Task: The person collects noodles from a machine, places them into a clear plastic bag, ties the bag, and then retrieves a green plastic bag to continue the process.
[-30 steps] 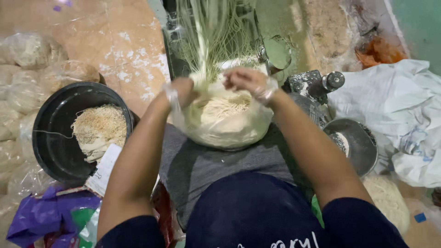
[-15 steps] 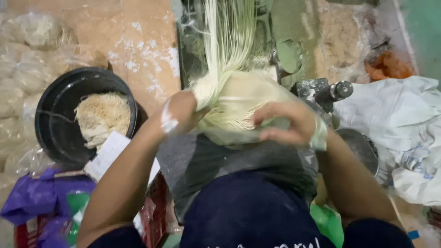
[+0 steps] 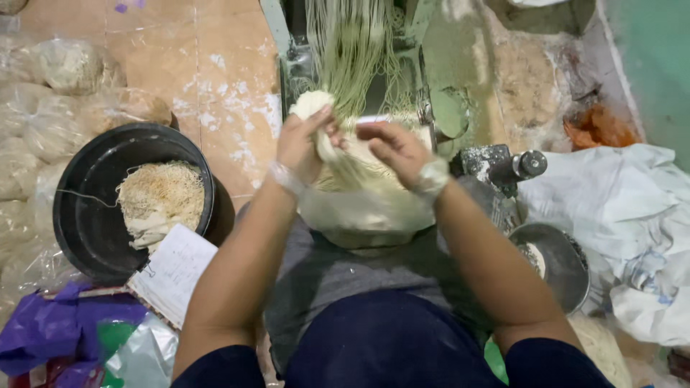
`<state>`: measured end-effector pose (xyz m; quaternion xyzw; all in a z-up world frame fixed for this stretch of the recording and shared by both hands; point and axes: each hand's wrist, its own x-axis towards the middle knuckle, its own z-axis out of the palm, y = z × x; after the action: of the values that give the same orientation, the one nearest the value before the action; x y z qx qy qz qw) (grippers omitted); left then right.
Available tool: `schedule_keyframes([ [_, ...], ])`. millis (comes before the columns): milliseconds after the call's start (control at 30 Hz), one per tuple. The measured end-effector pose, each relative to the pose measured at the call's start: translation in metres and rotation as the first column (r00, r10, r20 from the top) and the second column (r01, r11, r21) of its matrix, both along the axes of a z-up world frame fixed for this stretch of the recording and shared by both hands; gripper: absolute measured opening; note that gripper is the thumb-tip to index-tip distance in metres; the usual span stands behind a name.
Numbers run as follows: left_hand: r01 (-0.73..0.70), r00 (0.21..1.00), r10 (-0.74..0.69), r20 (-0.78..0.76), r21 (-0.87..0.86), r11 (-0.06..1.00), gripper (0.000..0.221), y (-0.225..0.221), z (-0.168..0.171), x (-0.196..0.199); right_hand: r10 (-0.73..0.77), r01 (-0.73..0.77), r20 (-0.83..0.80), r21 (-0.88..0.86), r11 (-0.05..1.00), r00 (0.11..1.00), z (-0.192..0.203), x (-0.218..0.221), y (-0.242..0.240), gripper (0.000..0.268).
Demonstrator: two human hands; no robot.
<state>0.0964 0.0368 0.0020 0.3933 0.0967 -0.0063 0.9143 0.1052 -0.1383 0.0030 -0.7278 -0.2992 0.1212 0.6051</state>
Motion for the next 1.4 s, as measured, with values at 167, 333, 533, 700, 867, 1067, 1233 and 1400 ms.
schedule_keyframes([
  [167,0.292,0.884,-0.406,0.23,0.406,0.866,0.022,-0.041,0.041,-0.022,0.172,0.202,-0.572,0.531,0.823,0.802,-0.065,0.022,0.022,0.053],
  [333,0.33,0.575,-0.81,0.119,0.872,0.362,0.04,-0.032,0.013,-0.063,0.855,0.064,-0.179,0.983,0.17,0.486,0.001,0.023,-0.01,0.079],
  [533,0.456,0.759,-0.579,-0.298,0.879,0.144,0.051,0.073,-0.012,-0.068,0.384,0.527,-0.604,0.797,0.295,0.699,-0.06,0.062,-0.037,0.043],
  [700,0.142,0.855,-0.463,-0.233,0.965,-0.223,0.057,0.118,-0.137,-0.036,0.231,0.705,-0.834,0.548,0.451,0.501,-0.09,0.051,0.01,0.022],
  [867,0.306,0.864,-0.501,-0.038,0.83,0.465,0.044,0.054,-0.075,-0.028,0.177,0.568,-0.815,0.522,0.636,0.551,0.008,-0.009,0.053,0.014],
  [1067,0.337,0.863,-0.391,0.319,0.213,0.917,0.079,0.005,-0.002,-0.01,0.182,0.18,-0.614,0.48,0.859,0.768,-0.008,-0.04,0.064,0.011],
  [1233,0.24,0.908,-0.12,0.402,-0.265,0.934,0.077,0.011,-0.013,0.031,0.112,0.074,-0.558,0.301,0.951,0.822,-0.031,-0.045,0.018,0.017],
  [1400,-0.169,0.966,0.226,0.124,-0.358,0.918,0.045,0.03,0.009,0.056,-0.089,0.015,-0.232,-0.303,0.953,0.969,-0.024,-0.039,-0.031,0.033],
])
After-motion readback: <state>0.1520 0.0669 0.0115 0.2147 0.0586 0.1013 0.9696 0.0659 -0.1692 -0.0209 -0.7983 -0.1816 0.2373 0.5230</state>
